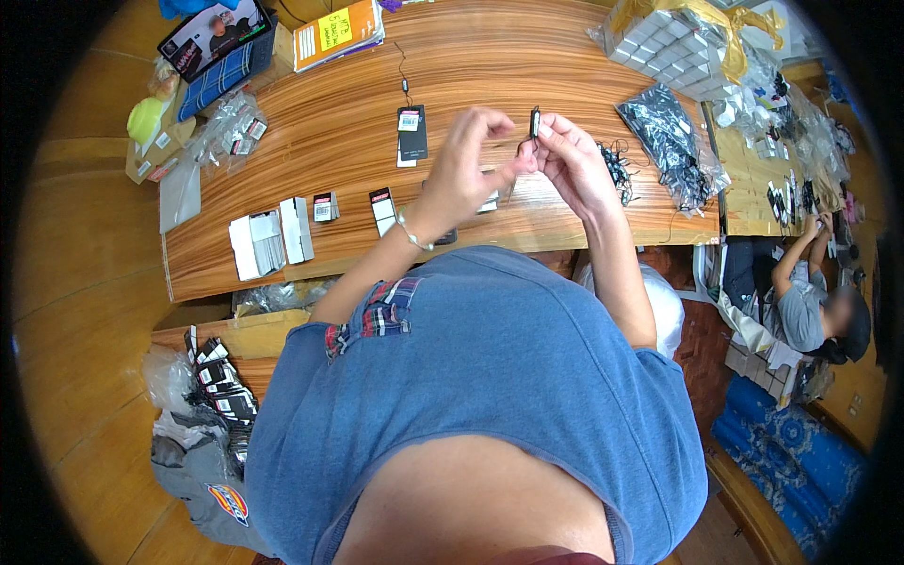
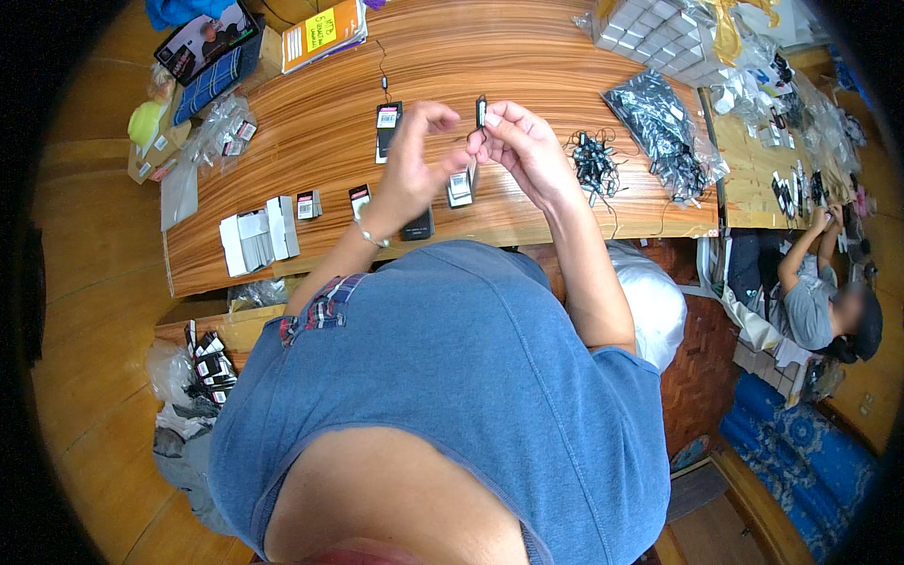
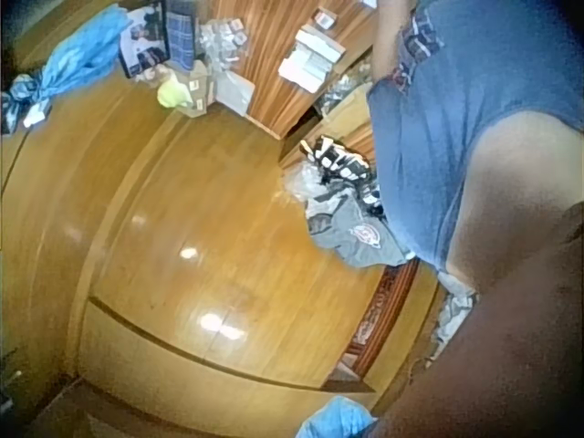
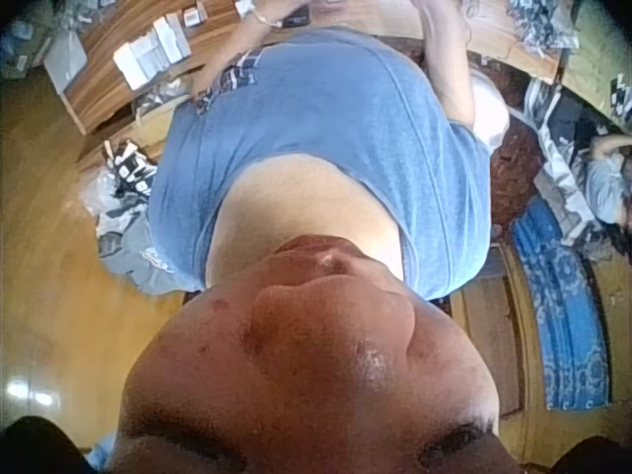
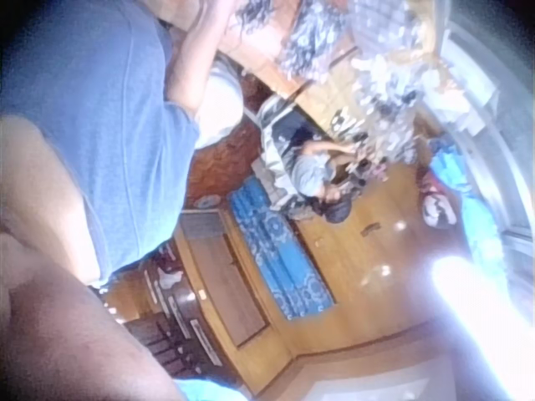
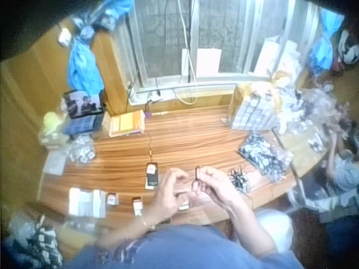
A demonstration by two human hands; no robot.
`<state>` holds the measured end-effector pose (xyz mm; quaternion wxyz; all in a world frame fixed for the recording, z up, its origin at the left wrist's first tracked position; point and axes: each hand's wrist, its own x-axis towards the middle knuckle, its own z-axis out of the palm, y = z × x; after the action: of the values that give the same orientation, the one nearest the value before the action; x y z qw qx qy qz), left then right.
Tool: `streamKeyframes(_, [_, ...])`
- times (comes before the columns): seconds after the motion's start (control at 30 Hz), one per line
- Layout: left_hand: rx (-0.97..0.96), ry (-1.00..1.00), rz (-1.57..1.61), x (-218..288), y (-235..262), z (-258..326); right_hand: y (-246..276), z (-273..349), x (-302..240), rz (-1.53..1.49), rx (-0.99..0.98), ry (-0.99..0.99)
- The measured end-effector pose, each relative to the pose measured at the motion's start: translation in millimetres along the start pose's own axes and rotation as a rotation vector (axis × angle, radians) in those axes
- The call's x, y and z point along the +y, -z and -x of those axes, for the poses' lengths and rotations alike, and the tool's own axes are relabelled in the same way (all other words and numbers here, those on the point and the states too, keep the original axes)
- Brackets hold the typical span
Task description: The person attaches small black tags to rectangular boxes on a wooden table. They pick up each tag, thread a string through it, and place it on a box, repeating this process for several items.
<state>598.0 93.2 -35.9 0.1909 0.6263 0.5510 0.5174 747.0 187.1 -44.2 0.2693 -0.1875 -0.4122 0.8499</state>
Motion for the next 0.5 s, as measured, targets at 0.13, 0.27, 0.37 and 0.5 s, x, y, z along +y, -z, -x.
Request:
streamKeyframes(0.13, [-0.002, 0.03, 0.051, -6, -21, 17, 0, -6, 8, -0.28, -0.06, 0.023])
streamKeyframes(0.27, [0.006, 0.048, 0.08, -21, -16, 15, -1, -7, 6, -0.175, 0.043, 0.086])
streamKeyframes(0.37, [0.076, 0.279, 0.443, -26, -21, 16, 6, -12, 12, -0.351, 0.075, 0.045])
streamKeyframes(0.5, [0.01, 0.349, 0.471, -44, -21, 17, 30, -25, 28, -0.6, 0.022, -0.025])
